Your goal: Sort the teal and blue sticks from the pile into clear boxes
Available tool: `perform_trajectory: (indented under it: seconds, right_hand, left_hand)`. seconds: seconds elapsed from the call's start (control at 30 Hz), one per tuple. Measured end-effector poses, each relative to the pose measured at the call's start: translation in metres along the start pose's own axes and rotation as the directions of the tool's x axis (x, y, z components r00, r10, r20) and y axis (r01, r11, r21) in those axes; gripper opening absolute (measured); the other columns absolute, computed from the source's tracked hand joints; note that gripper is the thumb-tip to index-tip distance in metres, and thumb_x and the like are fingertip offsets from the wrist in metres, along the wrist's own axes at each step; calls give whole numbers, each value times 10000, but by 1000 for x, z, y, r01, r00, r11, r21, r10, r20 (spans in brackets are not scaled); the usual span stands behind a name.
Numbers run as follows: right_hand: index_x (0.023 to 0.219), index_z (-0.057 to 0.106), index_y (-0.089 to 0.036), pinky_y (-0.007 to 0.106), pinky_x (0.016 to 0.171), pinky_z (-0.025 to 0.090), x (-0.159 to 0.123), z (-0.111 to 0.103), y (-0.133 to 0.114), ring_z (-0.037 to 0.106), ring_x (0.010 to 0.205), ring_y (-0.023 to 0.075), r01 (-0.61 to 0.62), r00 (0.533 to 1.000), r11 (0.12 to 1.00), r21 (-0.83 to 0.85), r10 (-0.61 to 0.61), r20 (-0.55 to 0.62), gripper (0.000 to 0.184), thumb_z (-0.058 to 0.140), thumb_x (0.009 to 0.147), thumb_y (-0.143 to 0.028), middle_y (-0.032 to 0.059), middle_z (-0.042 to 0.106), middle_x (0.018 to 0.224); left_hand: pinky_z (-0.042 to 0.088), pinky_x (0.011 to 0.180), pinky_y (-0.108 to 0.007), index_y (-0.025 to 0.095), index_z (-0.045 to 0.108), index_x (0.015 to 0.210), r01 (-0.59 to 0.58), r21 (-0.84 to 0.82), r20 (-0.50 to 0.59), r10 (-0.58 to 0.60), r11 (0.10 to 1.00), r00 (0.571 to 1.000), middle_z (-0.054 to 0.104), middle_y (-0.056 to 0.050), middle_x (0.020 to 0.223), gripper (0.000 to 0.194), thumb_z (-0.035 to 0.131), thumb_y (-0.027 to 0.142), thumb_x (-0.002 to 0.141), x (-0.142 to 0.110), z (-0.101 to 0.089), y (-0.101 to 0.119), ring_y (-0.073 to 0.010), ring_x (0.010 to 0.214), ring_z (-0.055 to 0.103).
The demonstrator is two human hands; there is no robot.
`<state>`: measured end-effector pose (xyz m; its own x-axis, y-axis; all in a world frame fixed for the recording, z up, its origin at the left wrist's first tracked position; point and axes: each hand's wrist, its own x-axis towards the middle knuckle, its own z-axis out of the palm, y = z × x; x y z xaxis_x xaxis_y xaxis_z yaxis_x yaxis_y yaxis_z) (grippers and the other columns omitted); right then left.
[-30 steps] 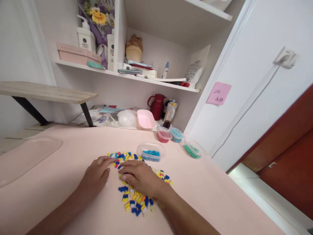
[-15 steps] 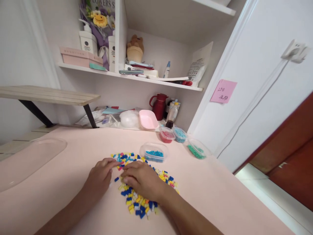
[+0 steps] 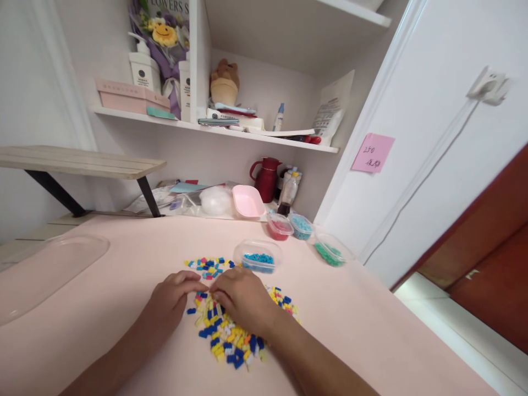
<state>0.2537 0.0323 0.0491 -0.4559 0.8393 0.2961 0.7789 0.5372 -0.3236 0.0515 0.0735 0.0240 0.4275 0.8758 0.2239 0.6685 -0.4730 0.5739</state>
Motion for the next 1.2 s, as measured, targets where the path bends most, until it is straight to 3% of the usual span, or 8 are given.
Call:
perform_trajectory:
  seconds: [0.13, 0.27, 0.47, 0.63, 0.87, 0.97, 1.13, 1.2]
  right_hand:
    - [881, 695, -224, 273, 756, 467, -1, -4, 0, 641, 792, 158, -79, 996, 996, 43, 81, -40, 240, 481, 987, -206, 12, 722, 864]
    - [1123, 687, -263, 290, 848, 479, -2, 0, 2, 641, 959, 175, -66, 987, 994, 91, 79, -139, 250, 498, 975, -194, 32, 709, 1045]
    - [1334, 589, -300, 375, 1052, 401, -3, 10, 1, 541, 1224, 213, 101, 994, 995, 25, -100, -52, 357, 509, 988, -267, 56, 592, 1357]
    - [1250, 642, -298, 387, 1044, 388, -3, 8, -2, 563, 1182, 217, 103, 994, 995, 5, -104, 34, 290, 487, 1007, -330, 46, 636, 1308]
    - [909, 700, -216, 329, 824, 465, 0, -5, 5, 642, 858, 191, -89, 995, 996, 17, 90, -34, 349, 385, 1038, -294, 41, 733, 888]
    - [971, 705, -231, 310, 805, 476, -1, -3, 6, 655, 885, 187, -143, 986, 988, 54, 148, -81, 304, 410, 1026, -281, 37, 741, 956]
    - [974, 725, -267, 309, 895, 474, -1, 3, 6, 654, 981, 184, -126, 988, 991, 50, 130, -80, 242, 488, 988, -223, 5, 748, 1023]
    - [1009, 724, -274, 313, 904, 477, -1, 4, 6, 654, 989, 184, -134, 986, 989, 57, 138, -88, 233, 503, 978, -205, -2, 749, 1035]
  left_hand:
    - [479, 978, -350, 243, 727, 1042, 15, -179, -47, -24, 984, 999, 670, -53, 1141, 519, 312, 43, 804, 0, -2, 3, -177, 1082, 622]
    - [505, 924, -335, 221, 665, 1130, 98, -234, -102, -124, 967, 987, 633, -54, 1157, 502, 314, 56, 812, -1, 0, 3, -162, 1011, 637]
    - [485, 926, -349, 214, 676, 875, 190, -99, -167, -205, 977, 964, 623, -46, 1109, 397, 338, 29, 783, -5, -5, 3, -176, 1037, 628]
    - [445, 985, -408, 243, 712, 666, 224, 41, -88, -220, 974, 971, 623, -32, 1240, 400, 378, 65, 797, -7, -11, 9, -215, 1117, 606]
    - [392, 1068, -437, 296, 766, 1012, 168, 113, -41, -164, 979, 986, 622, -38, 1316, 514, 388, 31, 786, -7, -3, 11, -227, 1244, 539]
    - [395, 1060, -442, 302, 742, 1103, 165, 149, -33, -162, 975, 986, 614, -49, 1336, 547, 378, 35, 794, -7, -4, 12, -228, 1252, 533]
    - [362, 1081, -466, 405, 748, 1053, 131, 189, 66, -146, 973, 987, 566, 2, 1422, 625, 394, -9, 746, -8, -3, 14, -231, 1326, 484]
    - [347, 1098, -470, 412, 709, 1140, 104, 184, 75, -120, 977, 990, 524, 1, 1472, 674, 405, -23, 724, -8, 0, 13, -230, 1362, 456]
